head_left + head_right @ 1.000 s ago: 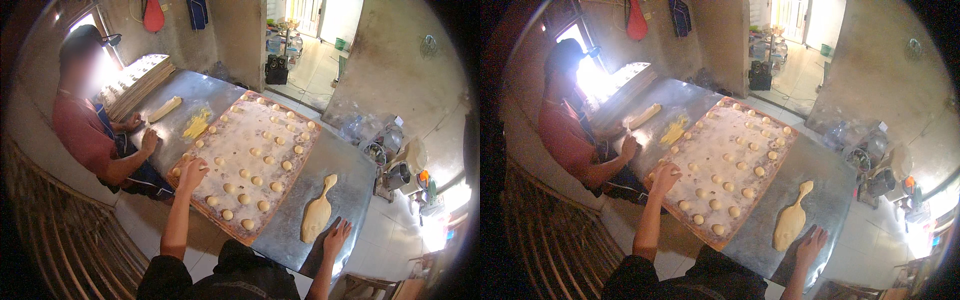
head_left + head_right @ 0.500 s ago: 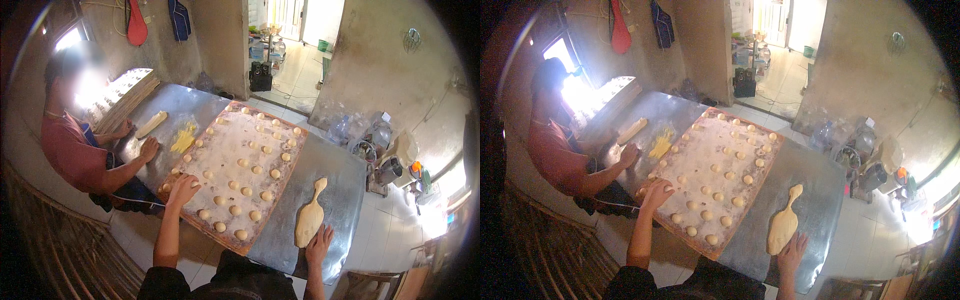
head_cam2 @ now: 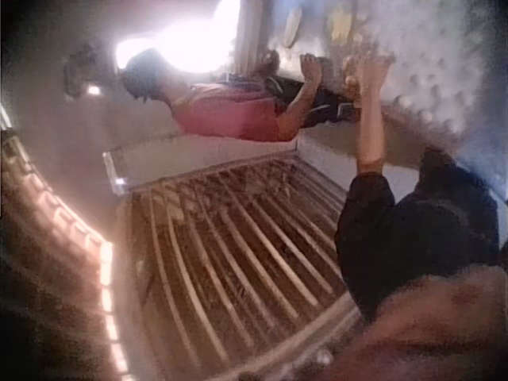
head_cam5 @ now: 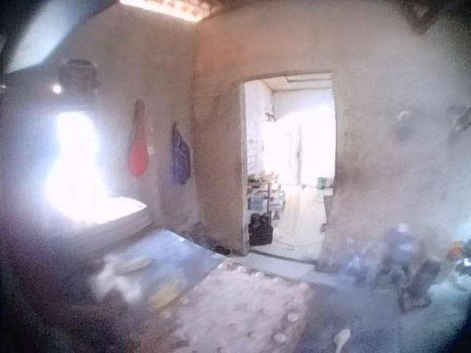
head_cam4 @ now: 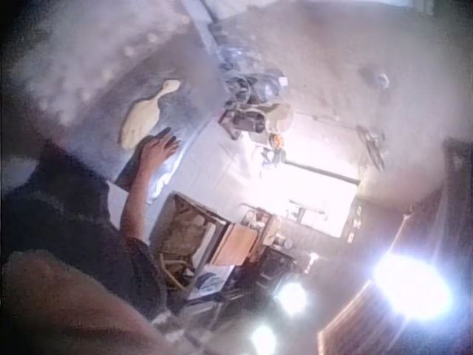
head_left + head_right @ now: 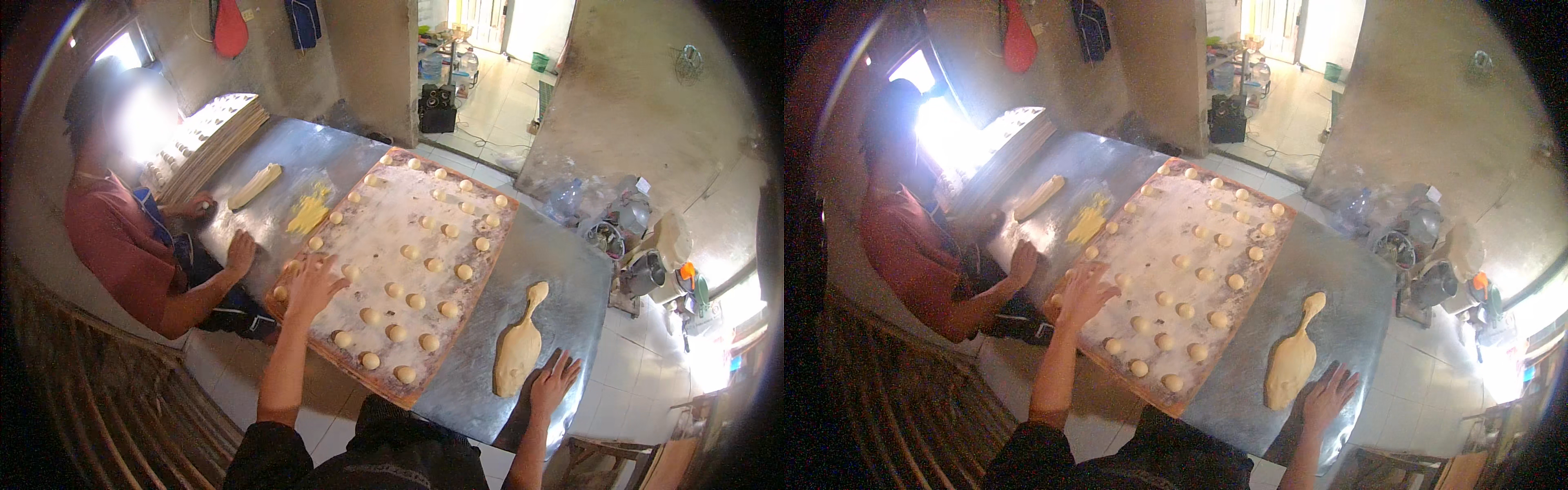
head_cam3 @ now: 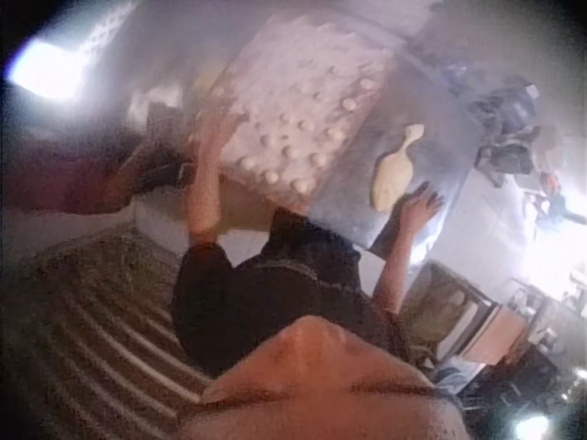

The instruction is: The person tears small pieces of dough from a larger mass and rolls them into balls, placing them on a floured wooden board. Another person works alongside, also shaping dough. The camera wearer then carries the board to a wooden rack and places it on a shelf.

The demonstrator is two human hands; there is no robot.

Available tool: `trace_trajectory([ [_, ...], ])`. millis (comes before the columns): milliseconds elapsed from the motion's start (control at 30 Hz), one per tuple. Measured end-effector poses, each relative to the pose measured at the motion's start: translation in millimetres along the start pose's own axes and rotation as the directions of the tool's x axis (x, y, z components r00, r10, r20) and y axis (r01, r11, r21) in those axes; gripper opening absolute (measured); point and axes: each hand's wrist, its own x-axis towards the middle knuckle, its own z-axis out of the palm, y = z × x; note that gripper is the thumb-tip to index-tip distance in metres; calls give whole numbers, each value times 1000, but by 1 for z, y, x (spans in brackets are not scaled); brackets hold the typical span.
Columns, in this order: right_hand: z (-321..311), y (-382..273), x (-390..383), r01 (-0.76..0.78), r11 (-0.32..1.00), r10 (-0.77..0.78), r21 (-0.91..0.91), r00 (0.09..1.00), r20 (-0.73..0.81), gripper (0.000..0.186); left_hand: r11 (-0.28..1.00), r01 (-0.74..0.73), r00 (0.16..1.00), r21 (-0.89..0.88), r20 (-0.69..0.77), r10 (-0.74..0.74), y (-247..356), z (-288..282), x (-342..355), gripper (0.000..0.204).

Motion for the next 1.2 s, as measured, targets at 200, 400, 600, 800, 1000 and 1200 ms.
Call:
trace_trajectory([
  [200, 8, 10, -22, 206, 949, -260, 237, 939, 225, 63, 988, -22, 948, -152, 310, 69, 11, 30, 35, 46],
  [400, -18, -3, 6, -151, 988, 153, 29, 986, -73, 60, 956, 35, 988, -290, 154, 10, -3, 17, 39, 38],
  [600, 5, 13, -29, 131, 975, -161, 177, 972, 172, 52, 972, 1, 974, -237, 219, 53, -7, 19, 42, 47],
  [800, -17, -19, 27, -119, 987, 129, 109, 988, -85, 67, 989, 3, 956, -148, 291, 40, 4, 13, 38, 62],
  [1000, -13, 19, -31, 7, 992, -19, 124, 995, 98, 47, 996, -5, 999, -88, -51, 0, -5, 15, 8, 56],
  [1200, -10, -1, 31, 15, 999, -15, 43, 1000, -10, 59, 987, -34, 995, -160, -99, 18, 47, -7, -53, 45],
])
